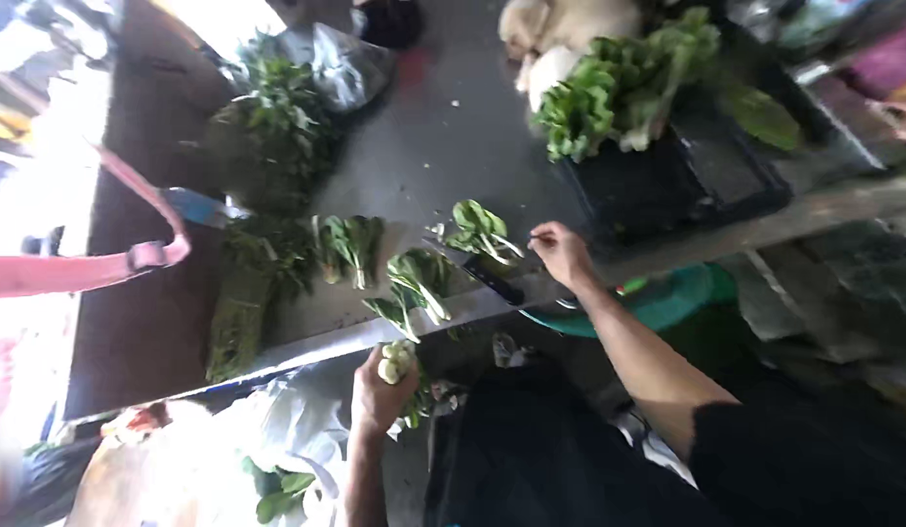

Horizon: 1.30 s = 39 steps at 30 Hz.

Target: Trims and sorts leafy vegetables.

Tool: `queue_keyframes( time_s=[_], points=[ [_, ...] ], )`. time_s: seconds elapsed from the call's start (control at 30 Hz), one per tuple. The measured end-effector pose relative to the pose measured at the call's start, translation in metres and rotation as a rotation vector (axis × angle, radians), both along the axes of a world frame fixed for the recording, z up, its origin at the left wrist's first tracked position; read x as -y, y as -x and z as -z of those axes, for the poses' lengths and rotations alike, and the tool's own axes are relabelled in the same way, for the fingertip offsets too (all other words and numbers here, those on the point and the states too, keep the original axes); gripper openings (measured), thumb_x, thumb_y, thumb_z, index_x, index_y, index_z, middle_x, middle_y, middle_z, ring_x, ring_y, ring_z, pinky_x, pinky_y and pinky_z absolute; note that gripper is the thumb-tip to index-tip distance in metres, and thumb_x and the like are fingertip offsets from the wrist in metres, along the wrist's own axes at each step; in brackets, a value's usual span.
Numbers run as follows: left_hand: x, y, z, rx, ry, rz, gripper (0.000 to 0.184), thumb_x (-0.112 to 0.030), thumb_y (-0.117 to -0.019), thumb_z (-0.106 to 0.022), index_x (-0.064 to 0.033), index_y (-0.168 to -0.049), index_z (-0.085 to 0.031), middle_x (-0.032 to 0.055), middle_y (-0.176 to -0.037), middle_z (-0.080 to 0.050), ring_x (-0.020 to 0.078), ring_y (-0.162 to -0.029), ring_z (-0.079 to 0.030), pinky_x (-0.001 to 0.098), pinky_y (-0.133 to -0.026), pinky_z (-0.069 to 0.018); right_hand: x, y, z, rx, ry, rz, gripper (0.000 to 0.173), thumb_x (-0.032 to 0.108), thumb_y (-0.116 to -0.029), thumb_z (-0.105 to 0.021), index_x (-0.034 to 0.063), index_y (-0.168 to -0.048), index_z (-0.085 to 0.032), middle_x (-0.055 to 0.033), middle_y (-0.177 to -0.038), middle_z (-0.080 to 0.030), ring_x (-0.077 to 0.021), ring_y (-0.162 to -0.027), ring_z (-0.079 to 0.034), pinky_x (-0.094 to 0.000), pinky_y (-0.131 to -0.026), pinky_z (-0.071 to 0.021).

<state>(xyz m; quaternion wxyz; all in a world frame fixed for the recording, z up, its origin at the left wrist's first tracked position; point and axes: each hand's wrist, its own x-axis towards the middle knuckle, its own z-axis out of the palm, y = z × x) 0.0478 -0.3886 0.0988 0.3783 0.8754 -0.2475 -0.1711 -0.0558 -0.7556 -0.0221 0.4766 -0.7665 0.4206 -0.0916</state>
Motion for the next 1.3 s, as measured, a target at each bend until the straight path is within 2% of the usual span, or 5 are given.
queue_keyframes(
  time_s=[0.4, 0.57, 0.73, 0.9, 1.3],
  points=[
    [-0.042, 0.027, -0.005, 0.012, -0.113, -0.044, 0.035, -0.025, -0.0816, -0.076, -0.0059, -0.11, -0.071, 0.0021, -0.092, -0.074, 0.0047, -0.083, -0.07, 0.0284, -0.077, -0.0591, -0.069, -0.007, -0.065, 0.625, -0.471, -0.224, 0.027, 0.009, -0.1002, -0.052, 0.0095, -0.126, -0.06, -0.0023, -0.092, -0.068, -0.013, -0.081, -0.068, -0.0342, -0.081, -0.0599],
    [-0.076, 0.044, -0.016, -0.08, -0.179, -0.091, 0.036, -0.028, -0.0848, -0.076, -0.0053, -0.113, -0.07, 0.0081, -0.095, -0.074, 0.0143, -0.087, -0.071, 0.0392, -0.082, -0.0584, -0.135, 0.001, -0.124, 0.831, -0.963, -0.663, 0.04, 0.003, -0.0966, -0.044, 0.0202, -0.129, -0.062, -0.0088, -0.14, -0.062, -0.0212, -0.078, -0.075, -0.0368, -0.06, -0.0651],
    [-0.127, 0.058, -0.012, -0.157, -0.226, -0.044, 0.04, -0.032, -0.0869, -0.077, -0.0087, -0.118, -0.068, 0.0105, -0.096, -0.073, 0.0221, -0.089, -0.071, 0.0493, -0.083, -0.0575, -0.238, -0.003, -0.126, 0.577, -0.417, -0.846, 0.029, 0.004, -0.0834, -0.081, 0.0043, -0.103, -0.059, -0.0119, -0.125, -0.07, -0.0238, -0.086, -0.076, -0.0402, -0.063, -0.0664],
    [-0.188, 0.086, -0.007, -0.216, -0.256, 0.064, 0.04, -0.025, -0.0861, -0.08, -0.0059, -0.119, -0.066, 0.0146, -0.093, -0.072, 0.0298, -0.087, -0.071, 0.0569, -0.079, -0.0569, -0.345, 0.01, -0.135, 0.258, 0.016, -1.321, 0.083, 0.052, -0.0696, -0.09, 0.0205, -0.14, -0.06, 0.0002, -0.141, -0.061, -0.014, -0.123, -0.062, -0.045, -0.102, -0.0553],
    [-0.321, 0.132, 0.049, -0.309, 0.024, -0.275, 0.045, -0.022, -0.0874, -0.079, -0.0055, -0.125, -0.061, 0.0147, -0.102, -0.071, 0.0275, -0.092, -0.07, 0.0554, -0.084, -0.0573, -0.436, 0.113, -0.096, 0.044, -0.35, -1.34, 0.059, 0.043, -0.095, -0.068, 0.0062, -0.14, -0.057, -0.0025, -0.101, -0.072, -0.0065, -0.09, -0.068, -0.0287, -0.087, -0.0577]
  ],
)
